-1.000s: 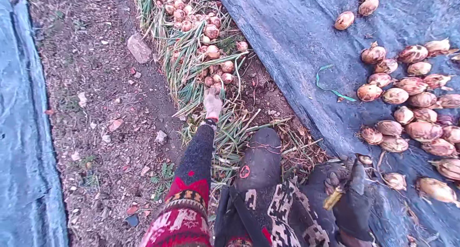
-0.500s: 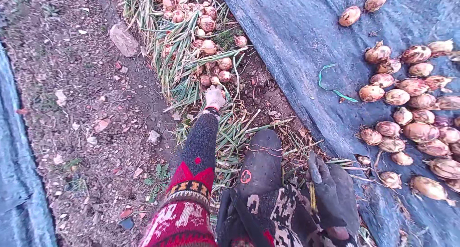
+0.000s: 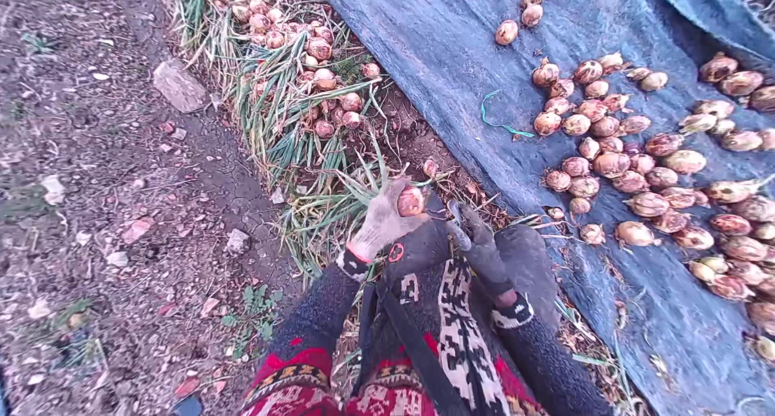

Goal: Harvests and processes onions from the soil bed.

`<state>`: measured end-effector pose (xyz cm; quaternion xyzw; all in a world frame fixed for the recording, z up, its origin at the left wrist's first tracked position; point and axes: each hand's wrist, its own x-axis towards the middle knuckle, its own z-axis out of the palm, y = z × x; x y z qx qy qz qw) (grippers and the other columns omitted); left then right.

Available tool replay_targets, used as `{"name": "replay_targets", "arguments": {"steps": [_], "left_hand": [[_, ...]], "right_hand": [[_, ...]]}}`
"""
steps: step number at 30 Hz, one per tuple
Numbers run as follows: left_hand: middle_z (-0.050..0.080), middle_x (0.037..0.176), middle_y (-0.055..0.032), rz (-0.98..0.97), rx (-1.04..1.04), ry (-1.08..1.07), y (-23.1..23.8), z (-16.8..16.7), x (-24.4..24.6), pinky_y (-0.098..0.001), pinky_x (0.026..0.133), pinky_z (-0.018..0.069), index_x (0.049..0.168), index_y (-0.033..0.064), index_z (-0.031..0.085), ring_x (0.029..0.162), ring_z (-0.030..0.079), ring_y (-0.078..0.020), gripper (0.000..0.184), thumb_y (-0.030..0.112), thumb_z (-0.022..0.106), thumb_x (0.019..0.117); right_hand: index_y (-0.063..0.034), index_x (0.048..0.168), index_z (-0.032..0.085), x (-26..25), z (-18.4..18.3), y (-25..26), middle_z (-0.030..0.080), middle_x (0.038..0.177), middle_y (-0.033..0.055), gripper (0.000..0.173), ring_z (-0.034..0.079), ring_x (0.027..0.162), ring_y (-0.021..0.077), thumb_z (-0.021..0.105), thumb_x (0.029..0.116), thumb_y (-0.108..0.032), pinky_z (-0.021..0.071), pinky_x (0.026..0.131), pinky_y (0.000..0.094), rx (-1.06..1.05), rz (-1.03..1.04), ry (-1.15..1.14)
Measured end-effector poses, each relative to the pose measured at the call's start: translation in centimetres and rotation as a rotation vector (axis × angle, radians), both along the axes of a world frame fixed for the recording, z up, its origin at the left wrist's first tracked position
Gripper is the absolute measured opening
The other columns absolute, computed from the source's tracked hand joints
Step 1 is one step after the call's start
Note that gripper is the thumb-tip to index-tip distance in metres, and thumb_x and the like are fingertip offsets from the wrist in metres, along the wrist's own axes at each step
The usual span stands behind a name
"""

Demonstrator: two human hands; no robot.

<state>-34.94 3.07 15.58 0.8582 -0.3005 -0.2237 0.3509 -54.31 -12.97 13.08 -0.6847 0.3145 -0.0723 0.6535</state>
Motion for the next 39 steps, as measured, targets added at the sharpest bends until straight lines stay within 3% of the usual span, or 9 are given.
{"name": "replay_targets", "arguments": {"steps": [8, 11, 16, 19, 23, 27, 31, 37, 39], "left_hand": [[0.063, 0.137, -0.0063, -0.382, -0.035, 0.219, -1.2, 3.5, -7.6, -0.038, 0.108, 0.0513, 0.14, 0.0132, 0.06, 0.125, 0.06, -0.0141, 0.092, 0.059, 0.088, 0.0659], [0.066, 0.133, -0.0081, -0.083, 0.097, 0.194, -0.4, -0.1, -7.5, -0.0427, 0.105, 0.0528, 0.138, 0.012, 0.061, 0.121, 0.063, -0.0172, 0.083, 0.054, 0.085, 0.0705], [0.065, 0.13, -0.0188, 0.436, -0.342, 0.795, 1.6, -3.0, -3.9, -0.046, 0.089, 0.0616, 0.154, 0.0059, 0.039, 0.108, 0.07, -0.0295, 0.083, 0.01, 0.081, 0.0829], [0.074, 0.114, -0.0082, 0.297, -0.166, 0.499, -1.7, 0.1, -4.7, -0.0402, 0.084, 0.0644, 0.138, 0.007, 0.061, 0.096, 0.074, -0.0189, 0.059, 0.022, 0.081, 0.0855], [0.075, 0.119, 0.0024, -0.153, 0.163, -0.087, -5.9, 1.8, -9.7, -0.0446, 0.107, 0.0508, 0.123, 0.0202, 0.075, 0.115, 0.068, -0.0131, 0.034, 0.04, 0.066, 0.0957], [0.07, 0.124, -0.0028, -0.449, 0.345, -0.147, -7.6, 1.4, -13.6, -0.0465, 0.098, 0.0545, 0.136, 0.0204, 0.065, 0.112, 0.069, -0.0206, 0.039, 0.032, 0.057, 0.0988], [0.072, 0.12, -0.0023, -0.341, 0.217, -0.003, -10.0, -0.3, -11.4, -0.0438, 0.091, 0.0595, 0.119, 0.0187, 0.073, 0.106, 0.07, -0.017, 0.027, 0.03, 0.055, 0.1029], [0.062, 0.134, -0.0173, 0.005, 0.793, -0.304, -13.9, -3.0, 4.3, -0.0619, 0.089, 0.0549, 0.119, 0.0224, 0.073, 0.114, 0.066, -0.0395, 0.027, 0.029, 0.057, 0.0983], [0.049, 0.15, -0.023, -0.007, 0.962, -0.279, -14.0, -5.4, 7.2, -0.079, 0.106, 0.0304, 0.12, 0.0213, 0.074, 0.138, 0.042, -0.052, 0.037, 0.038, 0.069, 0.0881]], "right_hand": [[-0.0026, 0.131, 0.067, -3.8, 2.4, 1.6, 0.071, 0.126, 0.0093, 0.039, 0.069, 0.11, 0.015, 0.058, 0.1047, -0.029, 0.058, 0.097, 0.0353, 0.248, -0.096, -0.226], [-0.006, 0.107, 0.074, -6.2, 4.7, 2.8, 0.067, 0.077, 0.0002, 0.03, 0.059, 0.063, 0.0069, 0.059, 0.1041, -0.032, 0.053, 0.059, 0.0264, 0.284, -0.017, -0.378], [-0.0067, 0.119, 0.072, -7.6, 6.1, 1.1, 0.066, 0.079, 0.0038, 0.035, 0.06, 0.065, 0.0105, 0.052, 0.1068, -0.033, 0.0548, 0.061, 0.0283, 0.194, -0.158, -0.261], [-0.0157, 0.145, 0.058, -7.0, 3.5, -1.4, 0.067, 0.132, 0.0037, 0.056, 0.063, 0.117, 0.0089, 0.041, 0.1065, -0.052, 0.0506, 0.104, 0.0344, 0.128, 0.038, 0.151], [-0.0134, 0.117, 0.059, -5.1, 1.8, -0.7, 0.061, 0.078, 0.0032, 0.067, 0.058, 0.059, 0.0115, 0.031, 0.1005, -0.072, 0.0526, 0.052, 0.0298, 0.837, -0.042, 0.107], [-0.0222, 0.124, 0.06, -5.3, -0.8, -0.9, 0.068, 0.093, -0.0008, 0.061, 0.066, 0.077, 0.0076, 0.024, 0.1031, -0.068, 0.0581, 0.067, 0.0286, 1.138, -0.321, 0.048], [-0.0138, 0.087, 0.06, -5.1, -0.3, -4.3, 0.053, 0.063, 0.0021, 0.086, 0.051, 0.045, 0.0129, 0.022, 0.0854, -0.091, 0.0454, 0.038, 0.0282, 1.338, -0.371, 0.013], [-0.0229, 0.149, 0.046, -8.6, 7.1, -14.0, 0.069, 0.082, 0.0034, 0.071, 0.065, 0.059, 0.0175, 0.033, 0.0996, -0.071, 0.0584, 0.052, 0.0358, 0.569, -0.568, -0.89], [-0.027, 0.151, 0.043, -9.0, 7.8, -15.7, 0.069, 0.081, 0.0042, 0.074, 0.064, 0.057, 0.0191, 0.031, 0.0969, -0.076, 0.0573, 0.05, 0.0364, 0.405, -0.577, -0.792]]}}
